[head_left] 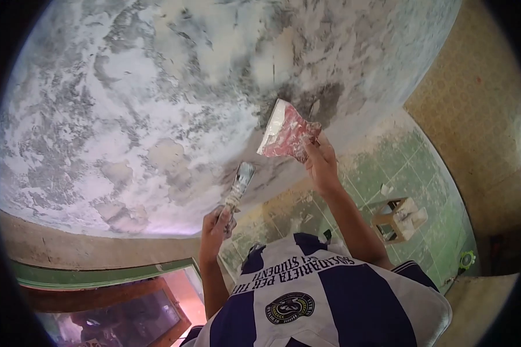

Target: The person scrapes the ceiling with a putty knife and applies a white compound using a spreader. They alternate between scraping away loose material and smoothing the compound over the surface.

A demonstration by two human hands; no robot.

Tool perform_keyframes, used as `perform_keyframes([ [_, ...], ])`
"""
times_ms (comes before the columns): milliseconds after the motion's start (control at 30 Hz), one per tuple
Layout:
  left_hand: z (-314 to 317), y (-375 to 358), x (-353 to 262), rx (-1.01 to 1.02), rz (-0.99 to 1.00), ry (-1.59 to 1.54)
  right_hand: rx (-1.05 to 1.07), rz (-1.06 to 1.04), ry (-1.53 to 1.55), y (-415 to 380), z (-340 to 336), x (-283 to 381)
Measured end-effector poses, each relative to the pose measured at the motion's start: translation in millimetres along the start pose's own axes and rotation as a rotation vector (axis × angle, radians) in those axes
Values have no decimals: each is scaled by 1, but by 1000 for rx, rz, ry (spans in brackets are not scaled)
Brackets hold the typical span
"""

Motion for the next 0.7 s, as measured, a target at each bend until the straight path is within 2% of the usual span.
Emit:
perform_keyframes([
  [67, 13, 2, -9, 26, -29, 49, 131, 69, 93, -1, -8, 1],
  [167, 27, 5, -8, 50, -68, 108, 130, 130, -38, -6, -24, -1],
  [300, 41, 7, 6, 55, -86, 117, 150, 202, -63, -13, -43, -4],
  [367, 47, 3, 8, 19, -110, 113, 55, 90, -40, -6, -52, 2],
  [500, 58, 2, 15, -50, -90, 100, 49, 56, 120, -4, -54, 13],
  [567, 63, 5, 20, -62, -73, 118, 123, 145, -111, -7, -74, -7],
  [700, 76, 9, 21, -95, -75, 169, 167, 208, -91, -12, -76, -6],
])
Point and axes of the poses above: each hand's wrist, its own y-axis towards the middle knuckle, its own z-axis out of the palm, x = y × z, the point moved 6 cm from there along y, towards the middle knuckle, and after that the axes turned 2 degrees about -z, right-handed, at the moved point
